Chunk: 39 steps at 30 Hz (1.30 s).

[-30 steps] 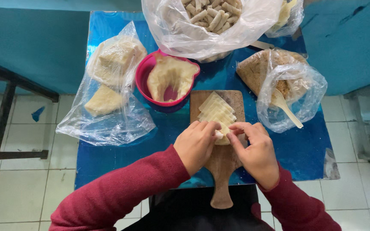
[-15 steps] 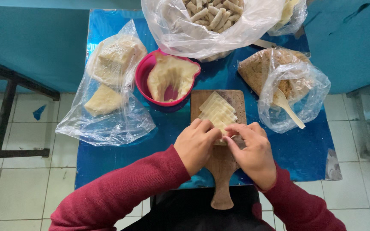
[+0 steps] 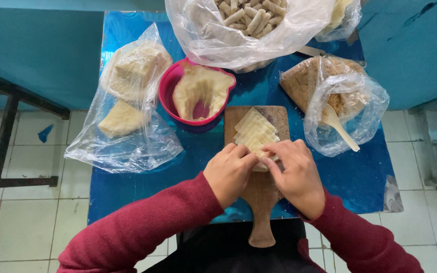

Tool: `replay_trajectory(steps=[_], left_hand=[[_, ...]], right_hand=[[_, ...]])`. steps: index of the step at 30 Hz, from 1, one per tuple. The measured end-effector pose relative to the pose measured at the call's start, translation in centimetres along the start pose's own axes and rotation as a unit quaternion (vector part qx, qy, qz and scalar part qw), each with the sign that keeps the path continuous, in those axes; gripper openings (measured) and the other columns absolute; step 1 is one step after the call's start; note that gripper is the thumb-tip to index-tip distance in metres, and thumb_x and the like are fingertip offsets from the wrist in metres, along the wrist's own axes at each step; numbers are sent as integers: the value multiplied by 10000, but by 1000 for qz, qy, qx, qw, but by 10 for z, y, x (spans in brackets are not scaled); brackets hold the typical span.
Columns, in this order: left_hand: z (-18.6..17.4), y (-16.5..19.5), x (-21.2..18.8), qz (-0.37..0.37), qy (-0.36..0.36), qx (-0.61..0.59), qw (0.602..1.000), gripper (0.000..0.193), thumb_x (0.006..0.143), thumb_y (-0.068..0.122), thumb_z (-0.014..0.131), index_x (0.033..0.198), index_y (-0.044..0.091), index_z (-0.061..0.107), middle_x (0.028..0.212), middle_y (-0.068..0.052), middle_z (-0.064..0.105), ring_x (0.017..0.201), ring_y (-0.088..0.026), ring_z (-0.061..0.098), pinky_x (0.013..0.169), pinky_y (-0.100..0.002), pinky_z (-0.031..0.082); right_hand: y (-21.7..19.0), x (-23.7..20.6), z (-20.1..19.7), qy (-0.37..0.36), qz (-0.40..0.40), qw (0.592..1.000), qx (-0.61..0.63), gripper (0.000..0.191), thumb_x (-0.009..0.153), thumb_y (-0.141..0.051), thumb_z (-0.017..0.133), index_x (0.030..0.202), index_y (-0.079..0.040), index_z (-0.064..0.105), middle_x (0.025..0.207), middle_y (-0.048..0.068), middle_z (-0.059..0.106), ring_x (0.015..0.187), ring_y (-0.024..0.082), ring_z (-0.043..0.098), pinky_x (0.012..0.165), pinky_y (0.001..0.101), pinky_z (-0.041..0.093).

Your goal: The person folds a thin square dough sheet into a lattice pattern on a wooden paddle, spoons brown filling from a plastic bag onto the dough, and folds the dough over the filling to form a filled pastry, working one piece at a time on the table.

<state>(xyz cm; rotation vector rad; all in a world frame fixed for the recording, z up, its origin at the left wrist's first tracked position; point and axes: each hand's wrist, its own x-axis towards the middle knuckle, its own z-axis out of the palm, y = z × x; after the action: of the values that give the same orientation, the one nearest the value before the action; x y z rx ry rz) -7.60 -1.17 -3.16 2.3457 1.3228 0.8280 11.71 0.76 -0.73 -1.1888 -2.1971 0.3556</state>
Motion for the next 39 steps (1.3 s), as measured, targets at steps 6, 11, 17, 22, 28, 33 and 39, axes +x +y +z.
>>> replay_trajectory(steps=[6, 11, 17, 22, 28, 33, 39], left_hand=[[-9, 0, 0, 4, -31, -17, 999, 309, 725, 1, 656, 1025, 70, 691, 1000, -111, 645, 970, -328, 590, 858, -409, 509], [-15, -2, 4, 8, -62, -31, 998, 208, 794, 84, 721, 997, 59, 681, 998, -120, 638, 976, -337, 588, 855, -415, 500], [-18, -2, 7, 1, -76, -44, 996, 277, 798, 211, 784, 983, 45, 663, 1001, -132, 625, 981, -346, 580, 853, -425, 492], [-13, -3, 8, 6, -55, -26, 998, 201, 828, 157, 739, 976, 48, 658, 985, -121, 631, 964, -337, 590, 847, -419, 496], [-7, -6, 6, -2, -24, -41, 999, 77, 874, 94, 670, 943, 63, 680, 941, -114, 643, 927, -329, 610, 825, -414, 506], [-7, -7, 8, -29, -12, -66, 997, 69, 882, 95, 649, 918, 61, 696, 919, -117, 665, 915, -337, 631, 817, -433, 511], [-6, -8, 11, -41, -1, -65, 997, 83, 901, 111, 637, 918, 48, 689, 906, -121, 689, 916, -343, 651, 816, -442, 523]], right_hand=[[1, -1, -11, -30, -59, 995, -68, 231, 803, -84, 726, 1019, -160, 760, 1005, 1, 672, 956, 266, 571, 845, 403, 444], [4, -1, -29, -104, -117, 983, -91, 363, 760, -158, 764, 1122, -170, 787, 1026, -8, 666, 902, 253, 547, 771, 400, 397], [17, 7, -21, -74, -91, 993, 3, 226, 800, -159, 760, 1020, -192, 804, 923, -14, 700, 859, 235, 563, 793, 362, 463], [24, 11, -11, -91, -22, 995, 38, 98, 857, -138, 745, 940, -90, 765, 913, 37, 714, 852, 266, 571, 777, 362, 485], [16, 14, -23, -127, -43, 990, 39, 156, 826, -157, 752, 976, -115, 765, 938, 27, 722, 872, 266, 577, 796, 372, 484], [11, 14, -27, -124, -82, 989, 19, 305, 741, -251, 804, 1007, -112, 751, 955, 48, 708, 893, 277, 578, 794, 392, 464], [11, 9, -15, -74, -77, 993, -54, 145, 827, -206, 779, 964, -166, 751, 928, -23, 706, 883, 220, 585, 769, 377, 423]])
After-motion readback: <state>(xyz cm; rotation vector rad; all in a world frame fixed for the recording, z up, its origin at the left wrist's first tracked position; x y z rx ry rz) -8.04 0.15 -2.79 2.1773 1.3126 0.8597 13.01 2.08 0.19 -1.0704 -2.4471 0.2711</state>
